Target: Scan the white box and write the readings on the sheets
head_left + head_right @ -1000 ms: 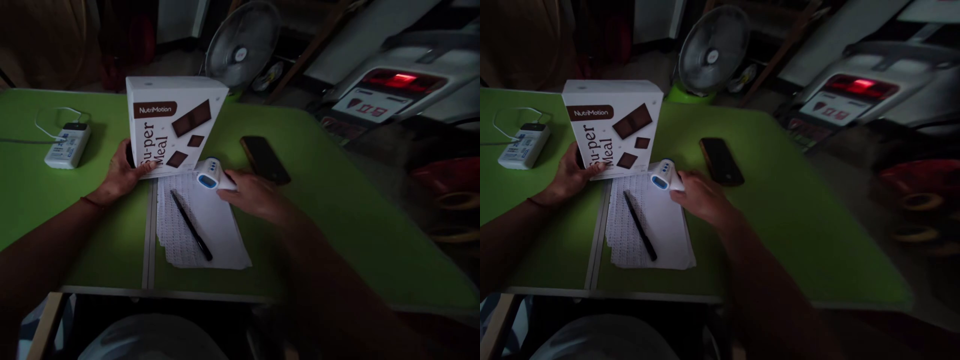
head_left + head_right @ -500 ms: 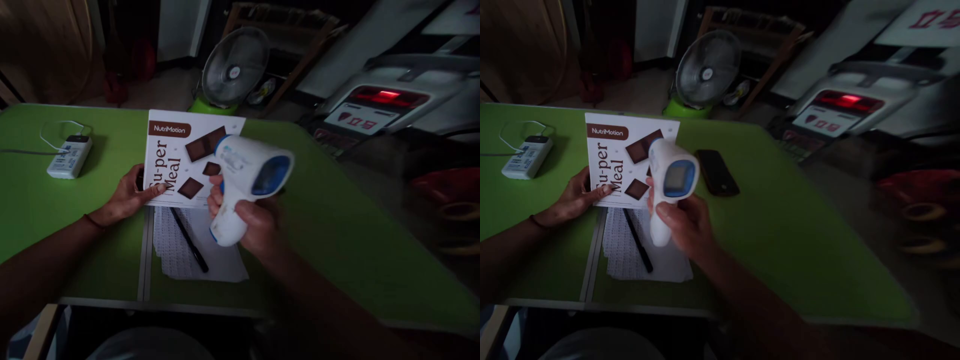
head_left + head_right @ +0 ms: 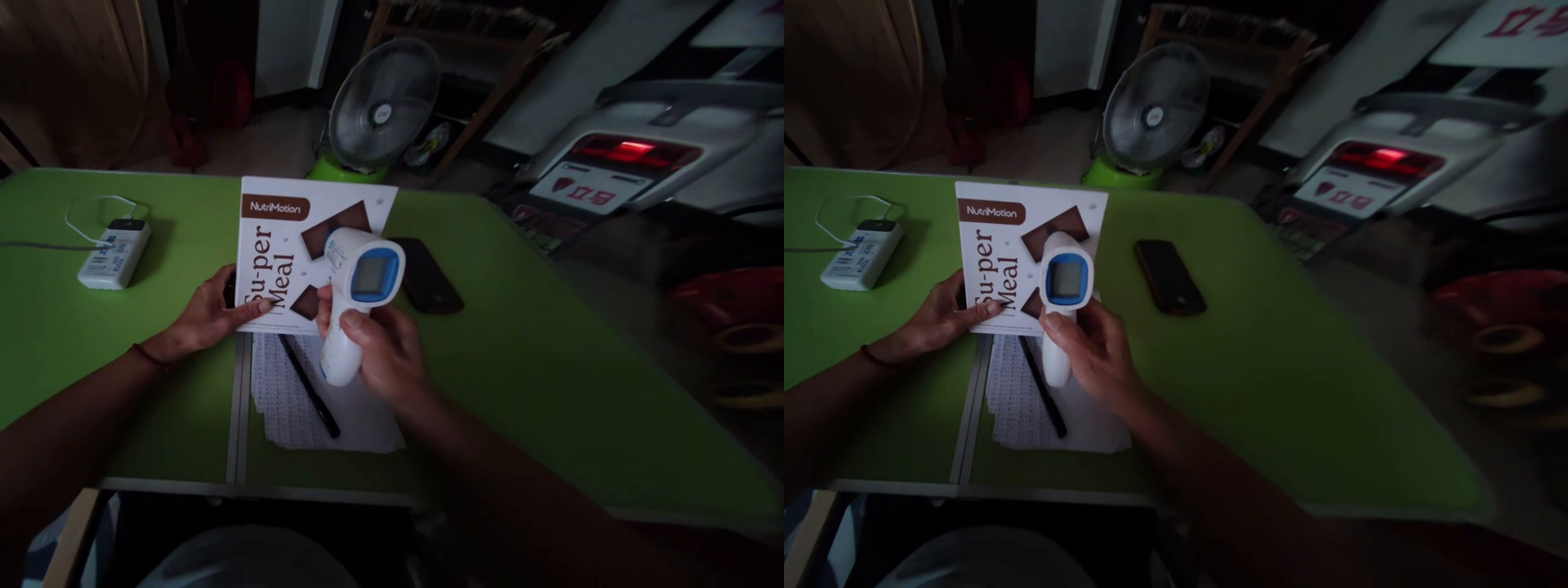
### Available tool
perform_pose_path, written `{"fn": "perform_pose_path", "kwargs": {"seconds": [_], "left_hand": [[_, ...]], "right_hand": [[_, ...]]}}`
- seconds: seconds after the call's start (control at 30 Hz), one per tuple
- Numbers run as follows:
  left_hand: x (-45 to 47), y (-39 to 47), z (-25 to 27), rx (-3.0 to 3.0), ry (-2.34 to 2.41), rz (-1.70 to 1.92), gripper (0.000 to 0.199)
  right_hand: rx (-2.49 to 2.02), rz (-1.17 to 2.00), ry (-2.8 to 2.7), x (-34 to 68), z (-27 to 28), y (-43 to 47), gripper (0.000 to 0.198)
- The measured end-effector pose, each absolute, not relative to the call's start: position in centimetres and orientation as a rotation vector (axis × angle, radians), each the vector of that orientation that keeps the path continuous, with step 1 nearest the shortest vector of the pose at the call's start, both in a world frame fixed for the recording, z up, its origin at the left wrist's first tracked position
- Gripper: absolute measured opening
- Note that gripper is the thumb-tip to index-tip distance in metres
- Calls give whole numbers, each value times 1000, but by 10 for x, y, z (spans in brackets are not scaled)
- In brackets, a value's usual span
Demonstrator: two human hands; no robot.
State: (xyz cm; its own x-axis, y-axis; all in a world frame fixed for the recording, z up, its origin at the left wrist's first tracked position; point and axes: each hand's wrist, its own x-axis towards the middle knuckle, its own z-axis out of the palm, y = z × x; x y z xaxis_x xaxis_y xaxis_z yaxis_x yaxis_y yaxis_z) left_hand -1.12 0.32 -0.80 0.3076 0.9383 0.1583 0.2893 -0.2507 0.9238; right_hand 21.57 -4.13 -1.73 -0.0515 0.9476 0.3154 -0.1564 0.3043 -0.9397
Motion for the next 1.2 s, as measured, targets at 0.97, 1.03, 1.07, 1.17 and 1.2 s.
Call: {"fn": "perform_pose_path", "kwargs": {"seconds": [0.97,1.03,1.07,1.17,1.2], "left_hand": [[-12,2,-6,1703,1076,955,65],[-13,3,-6,1707,1091,951,65],[-13,3,-7,1709,1094,952,65],[-13,4,-8,1719,1087,951,65],[-13,4,-8,1722,1085,950,66]], "right_hand": [[-901,1100,-1294,215,-21,-44,38],[-904,1105,-1290,215,-22,-44,38],[-903,1110,-1282,215,-22,-45,38],[-888,1127,-1270,215,-21,-46,37],[-884,1126,-1270,215,-21,-46,38]]}}
